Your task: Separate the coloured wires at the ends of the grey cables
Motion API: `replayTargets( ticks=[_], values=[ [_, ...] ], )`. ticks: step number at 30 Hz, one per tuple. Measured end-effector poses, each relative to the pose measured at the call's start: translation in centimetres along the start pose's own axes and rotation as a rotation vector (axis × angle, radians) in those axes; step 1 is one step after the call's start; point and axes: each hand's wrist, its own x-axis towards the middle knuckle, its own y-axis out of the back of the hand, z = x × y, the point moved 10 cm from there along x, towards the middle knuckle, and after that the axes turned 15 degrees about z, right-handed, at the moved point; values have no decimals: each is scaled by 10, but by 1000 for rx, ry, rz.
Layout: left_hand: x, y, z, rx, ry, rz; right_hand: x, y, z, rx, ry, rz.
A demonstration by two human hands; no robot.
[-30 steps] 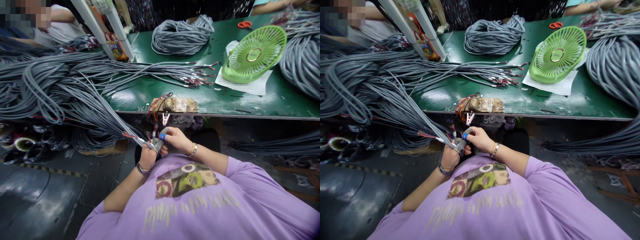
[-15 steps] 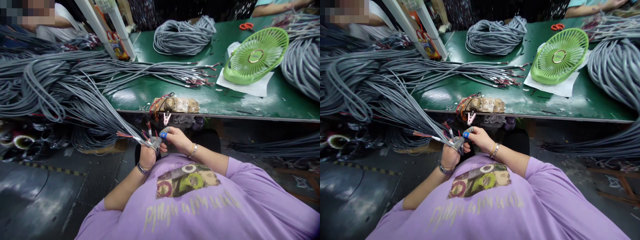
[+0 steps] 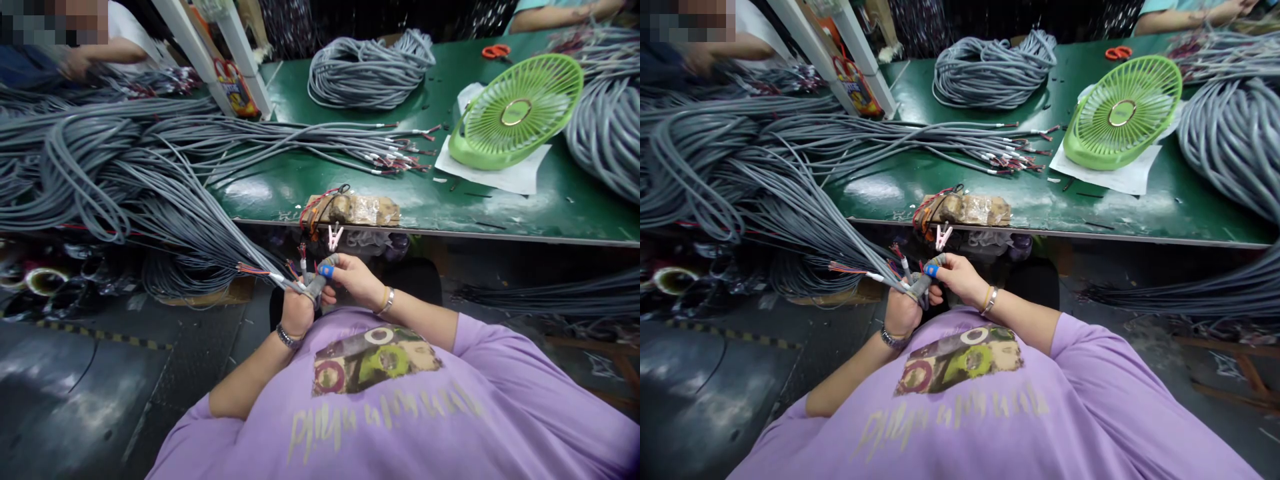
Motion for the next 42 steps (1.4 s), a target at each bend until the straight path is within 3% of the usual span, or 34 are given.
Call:
replayTargets(
  ticks=[10, 17, 22, 27, 36, 42],
  values=[
    [0, 2, 10, -12, -1, 72, 7, 22, -1, -101, 43, 95],
    [2, 7, 11, -54, -44, 130, 4, 26, 0, -89, 94, 135],
    [2, 12, 14, -64, -24, 173, -2, 23, 9, -116, 32, 63],
    [2, 12, 13, -67, -14, 151, -2, 25, 5, -105, -8, 54],
    [0, 9, 5, -35, -25, 80, 5, 18, -2, -64, 40, 98],
    [0, 11, 10, -39, -49, 133, 6, 25, 2, -55, 124, 165]
  ],
)
